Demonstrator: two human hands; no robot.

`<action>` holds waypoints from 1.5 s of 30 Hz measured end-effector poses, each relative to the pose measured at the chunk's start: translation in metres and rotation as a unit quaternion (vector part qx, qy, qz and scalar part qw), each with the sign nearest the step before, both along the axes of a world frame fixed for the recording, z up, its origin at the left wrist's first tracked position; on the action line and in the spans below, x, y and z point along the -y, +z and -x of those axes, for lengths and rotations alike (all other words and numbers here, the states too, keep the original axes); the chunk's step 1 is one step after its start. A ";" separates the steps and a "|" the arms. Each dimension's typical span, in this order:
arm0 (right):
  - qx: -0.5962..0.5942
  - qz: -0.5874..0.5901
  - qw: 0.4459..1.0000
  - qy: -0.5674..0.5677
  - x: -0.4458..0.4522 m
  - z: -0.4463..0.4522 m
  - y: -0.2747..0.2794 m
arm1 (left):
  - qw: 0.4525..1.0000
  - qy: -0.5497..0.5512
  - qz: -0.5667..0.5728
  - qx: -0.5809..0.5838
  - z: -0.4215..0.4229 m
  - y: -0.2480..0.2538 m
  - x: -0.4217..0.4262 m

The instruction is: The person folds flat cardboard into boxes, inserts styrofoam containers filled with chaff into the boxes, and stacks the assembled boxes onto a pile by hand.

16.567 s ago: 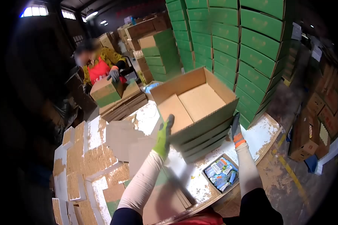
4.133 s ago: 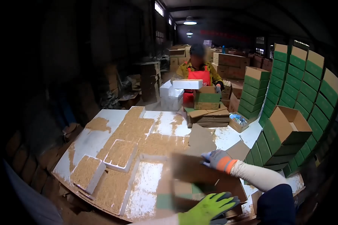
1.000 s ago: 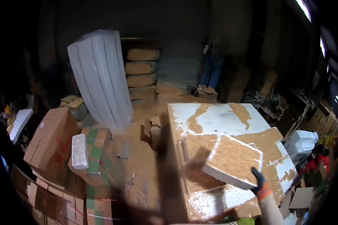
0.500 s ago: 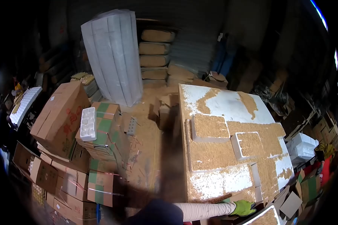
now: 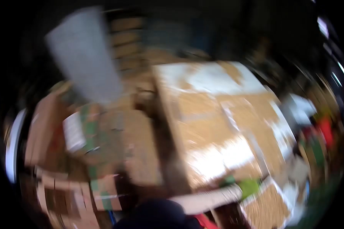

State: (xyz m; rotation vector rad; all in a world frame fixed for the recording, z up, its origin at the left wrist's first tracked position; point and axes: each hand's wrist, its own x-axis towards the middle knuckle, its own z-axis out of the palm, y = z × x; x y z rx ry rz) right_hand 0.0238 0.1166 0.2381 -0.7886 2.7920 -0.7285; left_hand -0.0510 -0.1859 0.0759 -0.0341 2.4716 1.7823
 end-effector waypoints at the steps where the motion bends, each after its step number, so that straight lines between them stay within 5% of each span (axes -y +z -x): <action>1: 0.117 0.115 0.983 -0.086 0.004 0.011 -0.009 | 0.976 -0.019 -0.135 0.172 -0.058 0.113 0.041; 2: 0.200 0.209 0.946 -0.147 0.006 0.016 -0.021 | 0.971 -0.047 0.228 -0.058 -0.043 0.042 0.025; 4: 0.291 0.279 0.894 -0.197 0.002 0.030 -0.048 | 0.879 -0.076 0.423 -0.205 -0.040 0.039 0.016; 6: 0.372 0.237 0.876 -0.196 -0.008 0.049 -0.079 | 0.964 -0.045 0.263 0.009 -0.016 0.010 0.013; 8: 0.249 -0.198 0.931 -0.179 -0.009 0.065 -0.092 | 0.967 -0.050 0.246 -0.041 -0.016 0.020 0.016; 12: 0.183 -0.316 0.930 -0.045 -0.009 0.077 -0.116 | 0.959 -0.106 0.255 -0.057 -0.012 0.056 0.028; 13: 0.128 -0.350 0.928 0.011 0.005 0.079 -0.107 | 0.978 -0.092 0.176 -0.065 0.004 0.048 0.036; 15: 0.034 -0.331 0.942 -0.052 0.032 0.065 -0.105 | 0.994 -0.071 0.012 -0.085 0.035 0.031 0.051; 16: 0.029 -0.344 0.934 -0.090 0.038 0.064 -0.117 | 0.983 -0.022 -0.104 0.149 0.053 0.043 0.051; 19: -0.002 -0.210 0.972 -0.104 0.049 0.063 -0.113 | 0.983 0.000 0.087 -0.161 0.140 -0.032 0.030; 22: -0.011 -0.075 0.984 -0.161 0.064 0.061 -0.079 | 0.955 -0.114 0.204 -0.183 0.224 -0.068 -0.016; 24: -0.061 0.024 0.978 -0.197 0.057 0.055 -0.061 | 0.960 -0.088 0.194 -0.181 0.277 -0.102 -0.057; 26: -0.170 0.139 0.948 -0.232 0.029 0.031 -0.060 | 0.901 -0.036 0.246 -0.355 0.327 -0.159 -0.096; 28: -0.201 0.100 0.885 -0.408 -0.007 -0.013 -0.051 | 0.923 -0.085 0.195 -0.320 0.342 -0.156 -0.122; 29: -0.216 0.128 0.827 -0.502 -0.036 -0.033 -0.056 | 0.947 -0.123 0.188 -0.230 0.320 -0.114 -0.127; 30: -0.233 0.165 0.760 -0.583 -0.070 -0.052 -0.066 | 0.947 -0.103 0.083 -0.293 0.337 -0.149 -0.128; 31: -0.184 0.181 0.697 -0.669 -0.121 -0.089 -0.069 | 0.985 -0.159 -0.068 -0.007 0.347 -0.156 -0.102; 32: -0.132 0.204 0.643 -0.726 -0.170 -0.112 -0.082 | 0.978 -0.176 -0.113 0.017 0.355 -0.165 -0.071; 33: -0.104 0.099 0.671 -0.728 -0.208 -0.131 -0.108 | 0.971 -0.158 -0.181 0.010 0.357 -0.173 -0.040; 34: -0.075 -0.007 0.690 -0.720 -0.238 -0.143 -0.135 | 0.994 -0.070 -0.074 0.046 0.322 -0.121 -0.025; 35: -0.040 -0.079 0.697 -0.712 -0.252 -0.143 -0.154 | 0.990 -0.042 -0.129 0.025 0.332 -0.146 0.019; 36: -0.003 -0.149 0.700 -0.698 -0.262 -0.138 -0.176 | 0.987 -0.072 -0.141 0.022 0.297 -0.104 0.031; 38: -0.031 -0.128 0.662 -0.738 -0.278 -0.113 -0.213 | 0.975 0.016 -0.222 0.001 0.252 -0.070 0.057; 39: -0.017 -0.134 0.659 -0.740 -0.282 -0.096 -0.215 | 0.983 -0.037 -0.180 -0.010 0.225 -0.035 0.053; 41: 0.073 -0.203 0.671 -0.710 -0.287 -0.066 -0.214 | 0.989 -0.037 0.012 -0.143 0.252 -0.084 0.147; 42: 0.036 -0.219 0.675 -0.704 -0.309 -0.068 -0.260 | 0.984 -0.031 0.068 -0.164 0.255 -0.086 0.170; 45: 0.052 -0.097 0.688 -0.717 -0.314 -0.068 -0.246 | 0.991 0.013 -0.003 -0.135 0.190 0.001 0.112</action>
